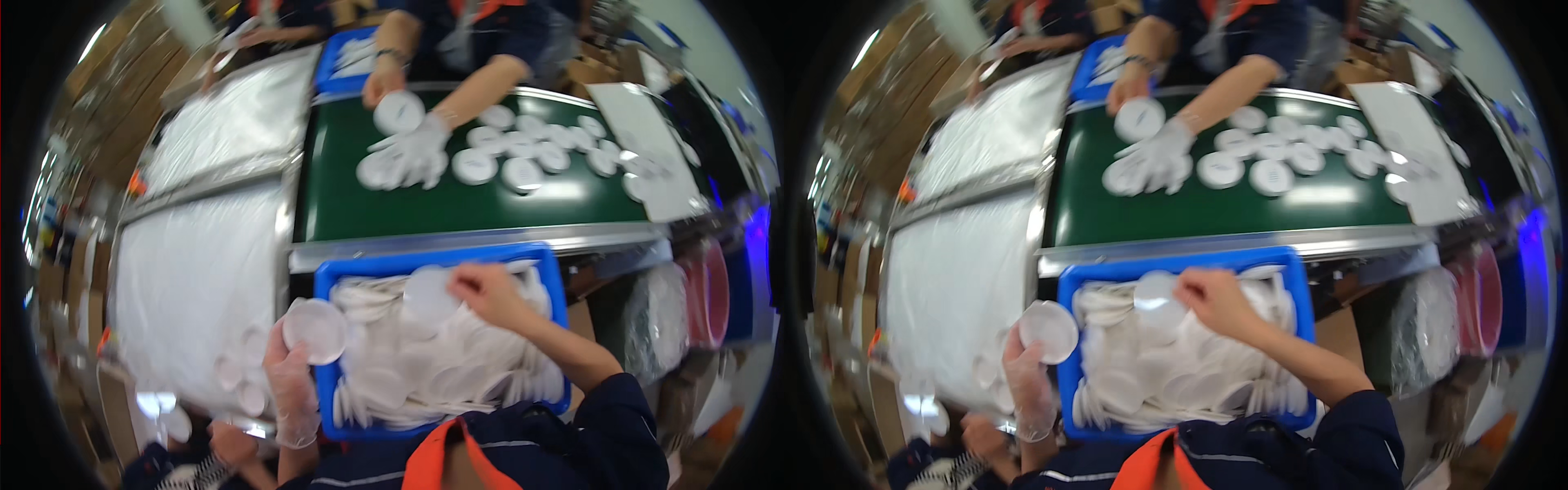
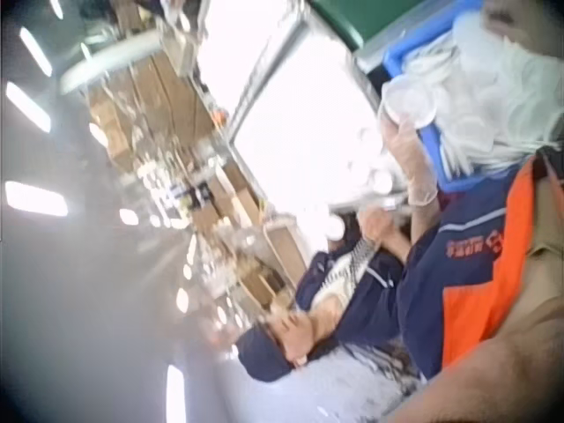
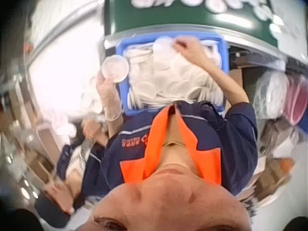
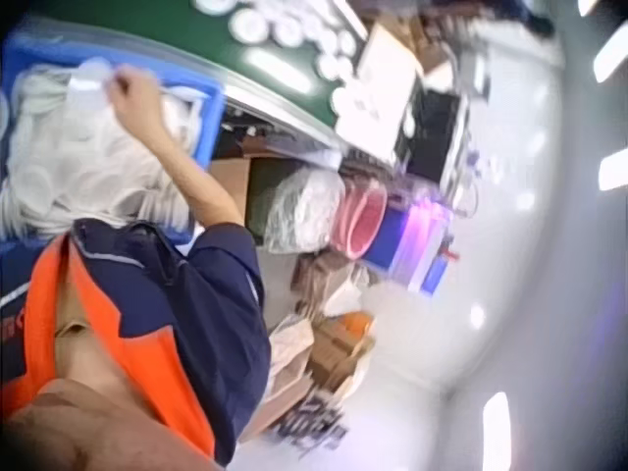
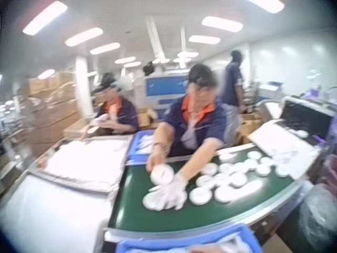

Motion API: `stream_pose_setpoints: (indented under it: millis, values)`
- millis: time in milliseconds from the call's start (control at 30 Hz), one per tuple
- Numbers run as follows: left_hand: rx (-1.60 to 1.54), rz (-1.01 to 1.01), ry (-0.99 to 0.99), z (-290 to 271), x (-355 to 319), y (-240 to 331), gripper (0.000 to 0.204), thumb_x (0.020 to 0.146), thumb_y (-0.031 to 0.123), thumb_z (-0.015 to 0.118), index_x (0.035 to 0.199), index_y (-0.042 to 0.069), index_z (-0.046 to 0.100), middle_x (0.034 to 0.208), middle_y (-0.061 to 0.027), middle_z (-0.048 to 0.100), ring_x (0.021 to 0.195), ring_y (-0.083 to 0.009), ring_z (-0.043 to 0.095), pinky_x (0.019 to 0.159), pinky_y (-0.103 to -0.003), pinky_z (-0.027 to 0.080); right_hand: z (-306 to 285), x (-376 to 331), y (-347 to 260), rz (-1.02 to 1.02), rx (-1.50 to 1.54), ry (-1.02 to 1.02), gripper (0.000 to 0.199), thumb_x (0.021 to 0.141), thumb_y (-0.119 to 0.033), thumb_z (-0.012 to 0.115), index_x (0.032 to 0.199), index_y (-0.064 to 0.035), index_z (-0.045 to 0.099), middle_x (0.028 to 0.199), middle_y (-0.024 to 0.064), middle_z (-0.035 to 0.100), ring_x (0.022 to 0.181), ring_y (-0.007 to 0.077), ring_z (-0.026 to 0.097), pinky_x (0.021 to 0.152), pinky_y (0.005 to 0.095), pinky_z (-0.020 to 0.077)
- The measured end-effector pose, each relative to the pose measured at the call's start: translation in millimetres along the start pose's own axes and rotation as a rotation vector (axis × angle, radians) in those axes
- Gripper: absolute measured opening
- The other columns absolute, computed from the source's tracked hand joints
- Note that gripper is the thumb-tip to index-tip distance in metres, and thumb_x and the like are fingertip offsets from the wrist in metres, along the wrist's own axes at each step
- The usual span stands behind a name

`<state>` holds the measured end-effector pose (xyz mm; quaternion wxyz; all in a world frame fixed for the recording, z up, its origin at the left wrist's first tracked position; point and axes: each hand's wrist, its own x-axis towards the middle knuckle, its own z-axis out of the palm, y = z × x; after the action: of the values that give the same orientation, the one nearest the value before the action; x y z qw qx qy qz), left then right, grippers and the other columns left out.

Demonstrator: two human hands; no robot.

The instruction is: The person sorts, aligns, and stacks white plastic container lids by hand on an assembly line conveyor setup.

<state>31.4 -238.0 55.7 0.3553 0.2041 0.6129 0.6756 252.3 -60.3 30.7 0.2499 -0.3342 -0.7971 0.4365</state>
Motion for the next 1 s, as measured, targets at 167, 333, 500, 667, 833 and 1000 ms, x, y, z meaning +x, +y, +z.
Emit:
stream_pose_setpoints:
  millis: [167, 333, 500, 667, 833, 1000]
  values:
    - [0.178, 0.01, -0.381, 97, 16, 1, 0.035, 0.08, 0.002, 0.044, 0.114, -0.004, 0.048, 0.104, -0.0098, 0.057, 0.098, -0.0168, 0.054, 0.089, -0.029, 0.04, -9, -48, 22, 0.079, -0.257, 0.027, 0.032, 0.075, -0.023, 0.065, 0.099, -0.0044, 0.054, 0.093, 0.0123, 0.06, 0.069, 0.0287, 0.058, 0.061, 0.0352, 0.0464]
    - [0.471, 0.251, -0.765, 178, -18, -10, 0.036, 0.083, 0.008, 0.049, 0.116, -0.005, 0.042, 0.107, -0.012, 0.052, 0.095, -0.0196, 0.053, 0.084, -0.029, 0.041, -58, -87, -8, -0.147, 0.196, 0.153, 0.043, 0.081, -0.022, 0.059, 0.117, -0.0044, 0.043, 0.105, 0.0201, 0.055, 0.078, 0.0359, 0.057, 0.067, 0.0379, 0.0471]
    - [0.467, 0.572, -0.742, 183, 7, -24, 0.053, 0.085, 0.027, 0.05, 0.126, -0.001, 0.032, 0.111, -0.012, 0.05, 0.097, -0.0205, 0.05, 0.078, -0.028, 0.04, -157, -149, 55, -0.267, 0.066, 0.58, 0.026, 0.082, -0.022, 0.053, 0.1, -0.0028, 0.057, 0.071, 0.0099, 0.058, 0.051, 0.0191, 0.057, 0.05, 0.0321, 0.0491]
    - [0.598, 0.644, -0.711, 184, 29, -31, 0.04, 0.088, 0.017, 0.048, 0.12, -0.006, 0.04, 0.112, -0.0174, 0.051, 0.101, -0.0248, 0.051, 0.086, -0.034, 0.043, -402, -330, 165, -0.076, 0.95, 1.302, 0.067, 0.084, -0.048, 0.051, 0.127, -0.0006, 0.029, 0.093, 0.0221, 0.057, 0.088, 0.0309, 0.057, 0.084, 0.0368, 0.0459]
    - [0.716, 0.718, -0.38, 159, 79, -40, 0.026, 0.082, 0.003, 0.046, 0.106, -0.003, 0.052, 0.101, -0.0093, 0.054, 0.094, -0.018, 0.053, 0.084, -0.031, 0.042, -297, -211, 160, 0.484, 0.399, 1.048, 0.038, 0.085, -0.035, 0.057, 0.104, -0.0027, 0.053, 0.081, 0.0043, 0.059, 0.068, 0.0088, 0.055, 0.058, 0.0222, 0.0431]
    - [0.884, 0.733, -0.187, 160, 161, -47, 0.023, 0.077, 0.005, 0.058, 0.1, 0.001, 0.056, 0.098, -0.0118, 0.058, 0.091, -0.0243, 0.056, 0.078, -0.032, 0.045, -135, -100, 62, -0.142, -0.318, 0.256, 0.017, 0.073, -0.009, 0.064, 0.088, -0.0031, 0.06, 0.08, 0.0114, 0.059, 0.073, 0.0226, 0.059, 0.064, 0.031, 0.0486]
